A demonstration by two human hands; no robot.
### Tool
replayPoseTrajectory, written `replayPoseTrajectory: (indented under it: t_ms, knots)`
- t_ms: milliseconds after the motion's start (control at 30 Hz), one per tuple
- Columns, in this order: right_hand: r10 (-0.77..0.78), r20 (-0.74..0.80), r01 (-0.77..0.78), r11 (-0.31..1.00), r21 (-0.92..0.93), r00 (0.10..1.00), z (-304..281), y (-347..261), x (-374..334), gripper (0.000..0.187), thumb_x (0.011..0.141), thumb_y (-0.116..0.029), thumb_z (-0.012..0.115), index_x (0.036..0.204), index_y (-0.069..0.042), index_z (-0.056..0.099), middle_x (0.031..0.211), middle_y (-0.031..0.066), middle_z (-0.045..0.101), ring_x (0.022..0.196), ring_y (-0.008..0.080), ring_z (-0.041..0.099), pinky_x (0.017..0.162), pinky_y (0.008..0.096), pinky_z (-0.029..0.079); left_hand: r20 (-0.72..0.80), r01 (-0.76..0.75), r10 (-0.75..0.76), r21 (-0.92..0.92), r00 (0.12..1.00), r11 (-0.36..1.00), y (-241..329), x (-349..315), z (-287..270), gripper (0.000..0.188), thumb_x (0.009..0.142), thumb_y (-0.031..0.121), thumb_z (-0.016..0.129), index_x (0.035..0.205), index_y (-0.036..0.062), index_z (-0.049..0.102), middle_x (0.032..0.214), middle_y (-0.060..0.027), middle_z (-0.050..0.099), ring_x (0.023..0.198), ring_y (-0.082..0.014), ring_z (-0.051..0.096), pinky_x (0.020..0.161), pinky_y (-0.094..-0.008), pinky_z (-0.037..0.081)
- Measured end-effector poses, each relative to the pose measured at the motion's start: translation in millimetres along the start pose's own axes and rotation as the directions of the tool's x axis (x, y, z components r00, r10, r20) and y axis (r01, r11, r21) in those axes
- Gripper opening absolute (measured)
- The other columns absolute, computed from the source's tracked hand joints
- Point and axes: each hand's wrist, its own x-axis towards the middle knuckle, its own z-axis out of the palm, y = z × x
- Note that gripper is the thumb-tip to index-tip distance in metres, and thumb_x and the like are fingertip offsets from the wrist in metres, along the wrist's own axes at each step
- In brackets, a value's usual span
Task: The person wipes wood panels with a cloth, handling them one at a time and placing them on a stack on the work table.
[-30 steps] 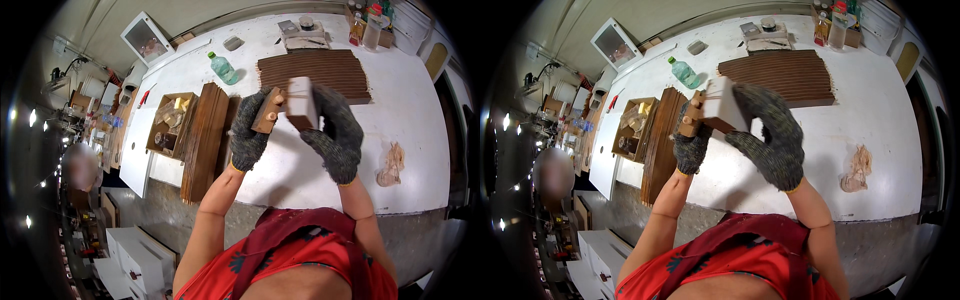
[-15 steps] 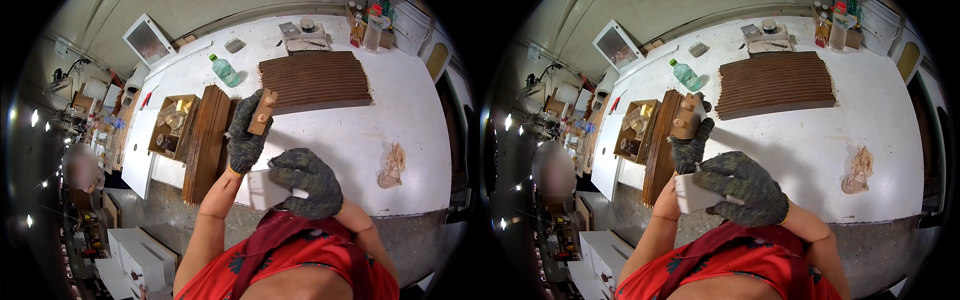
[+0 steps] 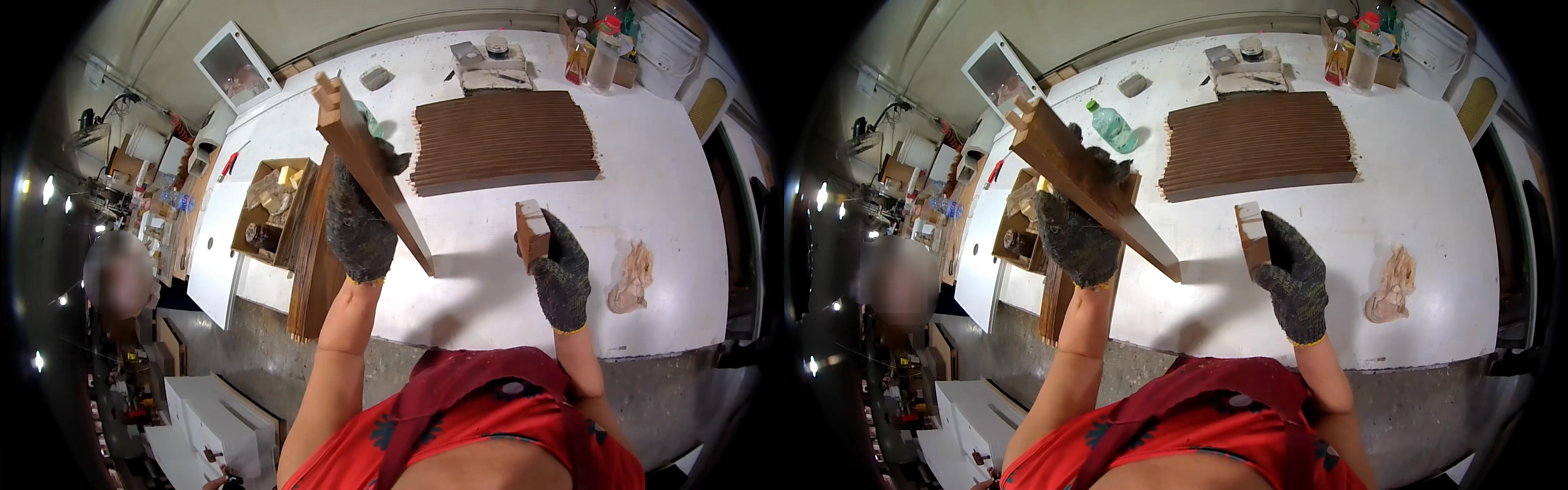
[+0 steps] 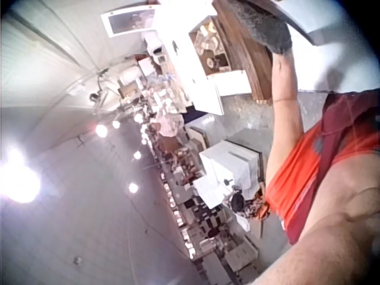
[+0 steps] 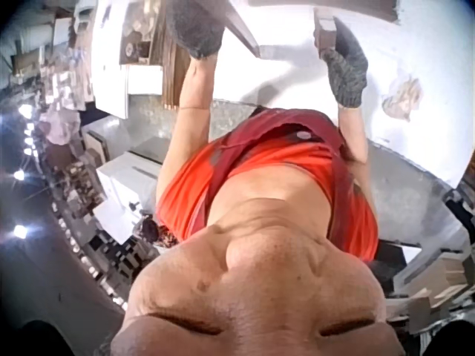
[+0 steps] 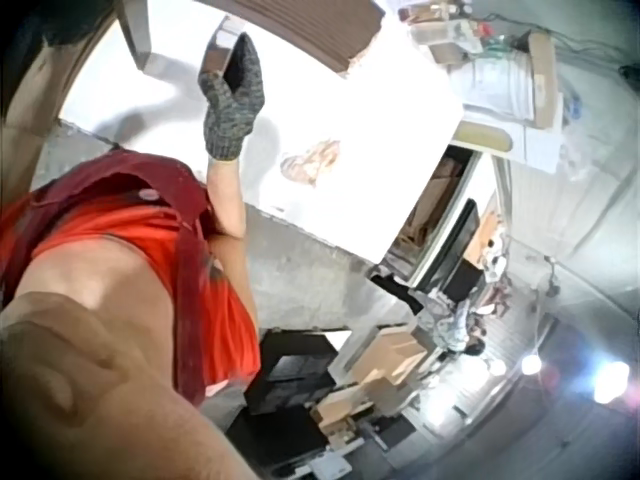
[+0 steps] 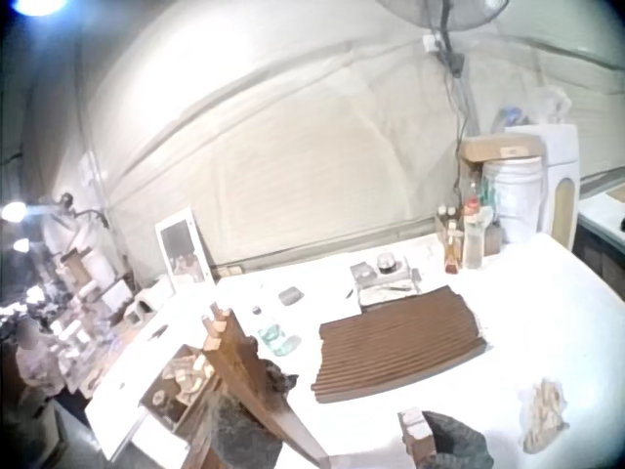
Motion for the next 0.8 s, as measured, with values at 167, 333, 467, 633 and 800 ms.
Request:
replayPoseTrajectory:
  t_ms: [167, 333, 467, 633, 800]
  knots:
    - [-0.012, -0.006, 0.012, 1.000, -0.014, 1.000, 3.3, 6.7, 5.9, 0.066, 0.072, -0.007, 0.066, 0.133, 0.004, 0.044, 0.120, 0.0108, 0.058, 0.105, 0.0184, 0.056, 0.090, 0.0305, 0.045, 0.252, 0.362, -0.400, -0.904, 0.881, 0.227, -17.3, 2.4, 1.3, 0.040, 0.089, 0.006, 0.056, 0.128, 0.0015, 0.047, 0.102, -0.0074, 0.062, 0.093, -0.0187, 0.059, 0.080, -0.0276, 0.048]
    - [-0.034, 0.017, 0.032, 0.995, 0.099, 0.999, 7.3, 12.2, 11.0, 0.065, 0.075, -0.010, 0.068, 0.133, 0.005, 0.043, 0.123, 0.0124, 0.055, 0.108, 0.0200, 0.054, 0.093, 0.0315, 0.044, 0.383, 0.626, -0.506, -0.588, 0.773, 0.511, -31.4, -32.0, 20.0, 0.034, 0.087, 0.013, 0.065, 0.118, 0.0022, 0.056, 0.105, -0.0018, 0.061, 0.090, -0.0097, 0.054, 0.081, -0.0253, 0.045]
    - [-0.166, -0.036, 0.166, 0.986, 0.002, 0.985, 14.9, 10.3, 18.6, 0.060, 0.078, -0.004, 0.066, 0.132, 0.005, 0.044, 0.127, 0.0132, 0.053, 0.114, 0.0202, 0.051, 0.097, 0.0330, 0.042, 0.336, 0.659, -0.580, -0.522, 0.743, 0.542, -48.5, -65.1, 45.8, 0.031, 0.091, 0.023, 0.061, 0.115, 0.0033, 0.057, 0.100, -0.0034, 0.060, 0.089, -0.0107, 0.053, 0.080, -0.0257, 0.044]
    - [-0.575, 0.060, 0.517, 0.680, -0.520, 0.816, 32.7, -25.1, 48.2, 0.057, 0.075, -0.008, 0.074, 0.127, 0.000, 0.051, 0.126, 0.0135, 0.055, 0.113, 0.0240, 0.054, 0.091, 0.0357, 0.048, 0.335, 0.683, -0.625, -0.558, 0.705, 0.471, -37.0, -83.2, 54.0, 0.029, 0.092, 0.023, 0.058, 0.114, 0.0033, 0.056, 0.097, -0.0027, 0.059, 0.087, -0.0104, 0.052, 0.080, -0.0264, 0.043]
    - [-0.777, 0.310, 0.646, 0.158, -0.746, 0.548, 54.3, -65.6, 86.1, 0.057, 0.071, -0.011, 0.077, 0.123, -0.003, 0.056, 0.121, 0.0127, 0.059, 0.110, 0.0280, 0.055, 0.095, 0.0386, 0.044, 0.473, 0.764, -0.607, -0.483, 0.639, 0.427, -16.0, -96.4, 50.1, 0.029, 0.094, 0.023, 0.056, 0.115, 0.0032, 0.055, 0.093, -0.0019, 0.059, 0.086, -0.0102, 0.051, 0.079, -0.0266, 0.044]
